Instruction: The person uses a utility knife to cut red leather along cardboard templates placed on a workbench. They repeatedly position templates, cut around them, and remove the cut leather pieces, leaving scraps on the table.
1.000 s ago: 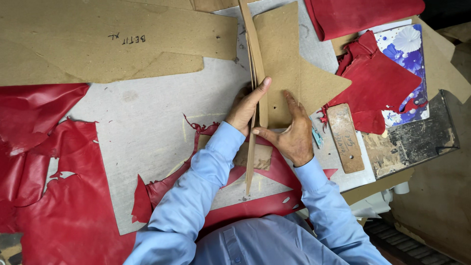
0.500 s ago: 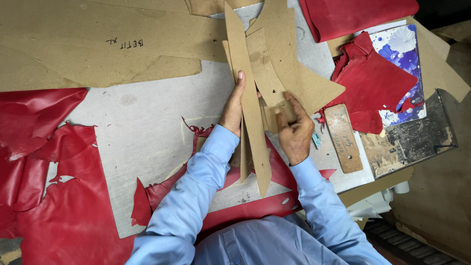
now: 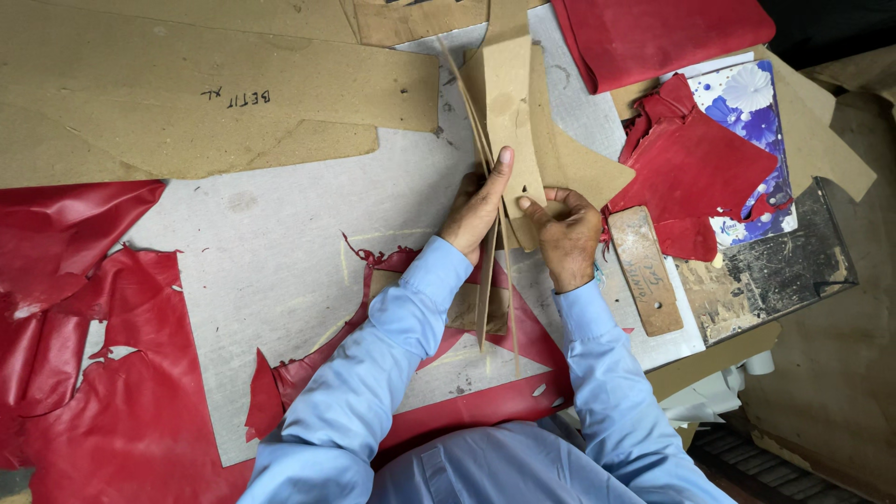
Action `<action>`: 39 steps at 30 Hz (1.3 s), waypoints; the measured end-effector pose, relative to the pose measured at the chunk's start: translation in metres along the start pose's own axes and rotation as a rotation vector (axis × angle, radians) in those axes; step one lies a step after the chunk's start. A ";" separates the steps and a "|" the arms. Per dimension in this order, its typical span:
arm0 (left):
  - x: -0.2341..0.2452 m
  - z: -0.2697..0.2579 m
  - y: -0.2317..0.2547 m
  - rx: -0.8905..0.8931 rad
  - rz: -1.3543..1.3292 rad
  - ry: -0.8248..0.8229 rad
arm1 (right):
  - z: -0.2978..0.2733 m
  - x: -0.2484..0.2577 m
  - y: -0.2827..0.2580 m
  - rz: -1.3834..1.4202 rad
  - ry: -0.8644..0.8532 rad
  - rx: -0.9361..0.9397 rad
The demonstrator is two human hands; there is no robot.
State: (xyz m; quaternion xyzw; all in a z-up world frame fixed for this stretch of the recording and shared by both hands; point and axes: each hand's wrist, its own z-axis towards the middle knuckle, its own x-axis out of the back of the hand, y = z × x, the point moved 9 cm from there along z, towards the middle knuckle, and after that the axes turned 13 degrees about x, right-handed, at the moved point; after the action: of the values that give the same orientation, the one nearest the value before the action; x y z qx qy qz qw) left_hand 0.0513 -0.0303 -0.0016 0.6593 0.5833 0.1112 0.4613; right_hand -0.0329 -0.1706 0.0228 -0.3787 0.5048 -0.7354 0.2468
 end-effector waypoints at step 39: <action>0.043 0.110 0.170 -0.449 -0.268 0.386 | -0.040 0.143 -0.004 0.591 0.004 0.222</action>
State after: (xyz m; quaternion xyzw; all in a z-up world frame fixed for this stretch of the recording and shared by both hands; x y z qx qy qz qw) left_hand 0.2526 -0.0276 0.0463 0.4251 0.7023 0.2983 0.4869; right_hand -0.1500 -0.2533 0.0622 -0.1848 0.5100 -0.6831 0.4889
